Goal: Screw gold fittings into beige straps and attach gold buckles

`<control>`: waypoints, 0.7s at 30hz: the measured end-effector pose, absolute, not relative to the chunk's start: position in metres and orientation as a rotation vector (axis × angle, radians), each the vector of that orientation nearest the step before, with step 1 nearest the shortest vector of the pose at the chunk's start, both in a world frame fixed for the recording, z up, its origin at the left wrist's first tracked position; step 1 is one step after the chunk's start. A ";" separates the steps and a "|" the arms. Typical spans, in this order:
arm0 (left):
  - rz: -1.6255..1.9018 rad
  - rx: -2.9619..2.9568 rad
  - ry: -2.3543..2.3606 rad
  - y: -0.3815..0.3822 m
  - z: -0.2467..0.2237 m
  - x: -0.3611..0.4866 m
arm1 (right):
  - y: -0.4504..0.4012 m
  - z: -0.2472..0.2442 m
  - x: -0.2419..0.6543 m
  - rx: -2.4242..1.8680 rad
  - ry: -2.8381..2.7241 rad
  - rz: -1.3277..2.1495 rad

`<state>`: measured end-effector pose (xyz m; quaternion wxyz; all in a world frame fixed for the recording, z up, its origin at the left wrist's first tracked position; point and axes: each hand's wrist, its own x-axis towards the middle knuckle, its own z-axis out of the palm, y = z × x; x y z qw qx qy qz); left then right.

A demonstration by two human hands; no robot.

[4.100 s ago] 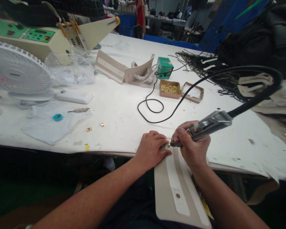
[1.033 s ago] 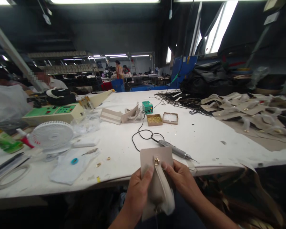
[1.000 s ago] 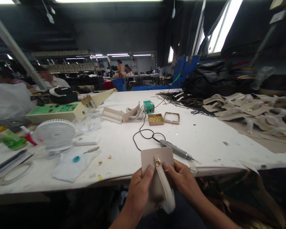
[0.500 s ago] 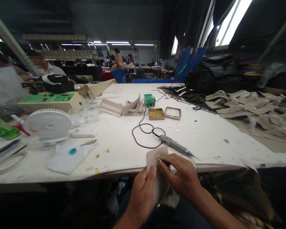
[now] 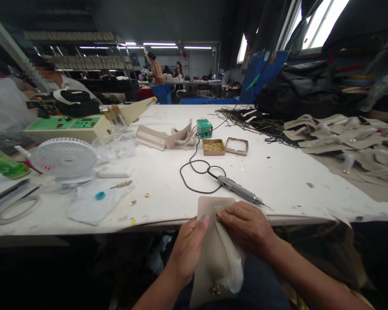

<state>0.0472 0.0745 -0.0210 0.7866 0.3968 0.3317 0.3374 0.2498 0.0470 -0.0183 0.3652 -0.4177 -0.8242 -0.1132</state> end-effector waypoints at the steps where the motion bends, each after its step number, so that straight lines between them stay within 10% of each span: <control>1: 0.723 0.864 0.727 0.075 -0.022 0.046 | 0.047 -0.018 0.251 -1.050 -2.153 -0.307; 15: 0.731 0.656 0.719 0.081 -0.011 0.050 | 0.020 -0.037 0.255 -1.303 -1.570 -0.029; 21: 0.747 0.586 0.754 0.086 -0.012 0.060 | 0.017 -0.033 0.249 -1.442 -0.989 0.928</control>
